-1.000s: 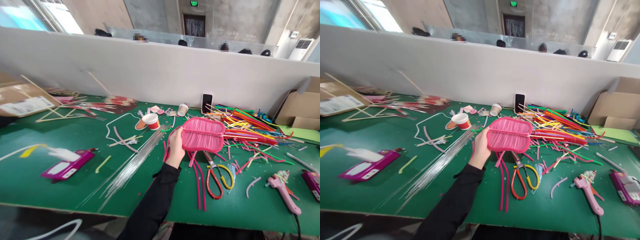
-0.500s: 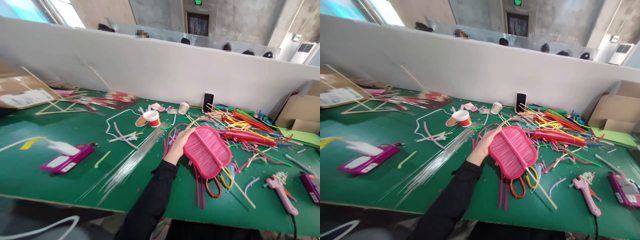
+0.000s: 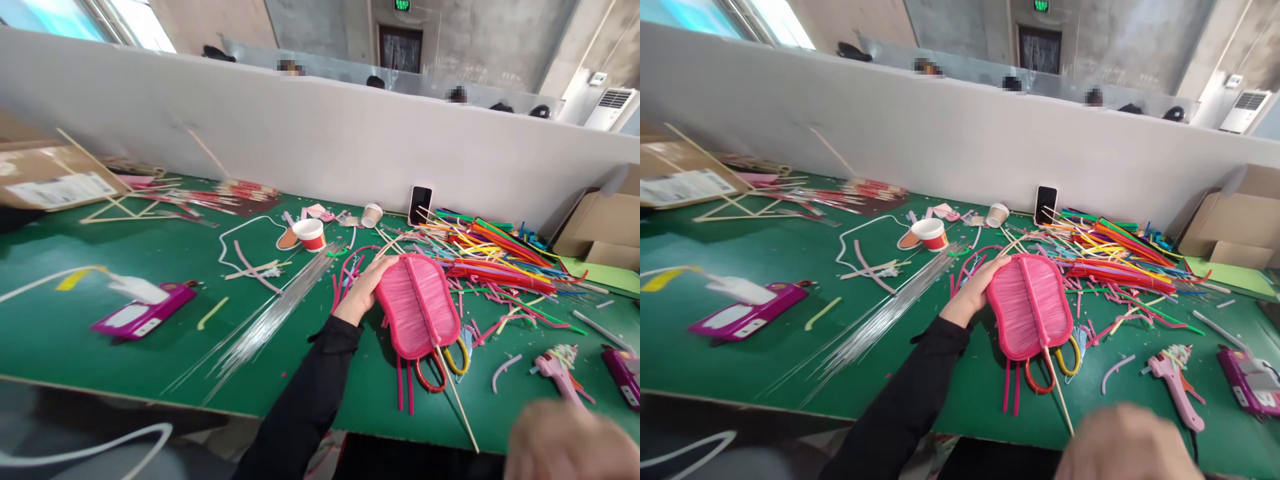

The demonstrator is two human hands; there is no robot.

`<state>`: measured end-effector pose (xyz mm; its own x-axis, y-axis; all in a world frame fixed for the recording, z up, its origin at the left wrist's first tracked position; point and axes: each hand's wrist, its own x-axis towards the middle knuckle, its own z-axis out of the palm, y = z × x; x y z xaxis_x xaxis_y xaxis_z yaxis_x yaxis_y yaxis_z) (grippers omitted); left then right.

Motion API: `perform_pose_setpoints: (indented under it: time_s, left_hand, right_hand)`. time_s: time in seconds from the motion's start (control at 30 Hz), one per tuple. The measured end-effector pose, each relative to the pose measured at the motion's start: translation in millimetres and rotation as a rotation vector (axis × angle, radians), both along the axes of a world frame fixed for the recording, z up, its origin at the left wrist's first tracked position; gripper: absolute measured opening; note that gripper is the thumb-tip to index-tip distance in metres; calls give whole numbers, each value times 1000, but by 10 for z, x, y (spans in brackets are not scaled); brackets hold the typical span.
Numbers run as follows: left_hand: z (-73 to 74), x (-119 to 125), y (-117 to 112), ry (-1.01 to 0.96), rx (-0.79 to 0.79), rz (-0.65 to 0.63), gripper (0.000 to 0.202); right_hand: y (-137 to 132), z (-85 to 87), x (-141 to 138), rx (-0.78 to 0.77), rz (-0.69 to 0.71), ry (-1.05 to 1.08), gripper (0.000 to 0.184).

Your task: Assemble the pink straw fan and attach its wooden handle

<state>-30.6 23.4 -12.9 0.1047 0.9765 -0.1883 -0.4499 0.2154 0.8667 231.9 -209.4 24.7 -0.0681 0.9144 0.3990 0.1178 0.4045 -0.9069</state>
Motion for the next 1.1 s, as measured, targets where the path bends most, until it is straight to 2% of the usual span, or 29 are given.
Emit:
perform_pose_setpoints:
  time_s: [0.1, 0.17, 0.3, 0.4, 0.5, 0.6, 0.73, 0.83, 0.9, 0.97, 1.1]
  left_hand:
    - [5, 23, -16, -16, 8, -13, 29]
    - [20, 35, -37, -30, 26, -31, 29]
    - [64, 36, -77, -75, 51, -68, 30]
    - [92, 34, -91, -112, -3, -63, 26]
    - [112, 51, -100, -140, -55, -47, 15]
    - [131, 84, -115, -151, -57, -58, 14]
    - [139, 98, -116, -259, -21, -100, 22]
    - [105, 70, -78, -345, -5, -101, 25]
    - [64, 56, -56, -338, 55, -104, 20]
    - [22, 70, -63, -307, 137, -124, 19]
    - [-36, 221, -194, -206, 250, -307, 56]
  right_hand:
    - [612, 242, -197, -17, -131, -6, 14]
    - [1020, 317, -265, -80, -258, -50, 27]
    - [1636, 275, -302, -112, -240, -133, 44]
    - [1949, 206, -314, -57, -226, -212, 49]
    - [2176, 151, -361, -117, -183, -149, 52]
    - [2267, 64, -431, -212, -88, -66, 44]
    - [2228, -87, -454, -363, 54, 69, 46]
    - [2208, -121, -391, -385, 20, 248, 47]
    - [2187, -82, -362, -368, -38, 355, 45]
    - [2121, -17, -397, -370, -23, 517, 39]
    - [1872, 29, -699, -495, 227, 880, 31]
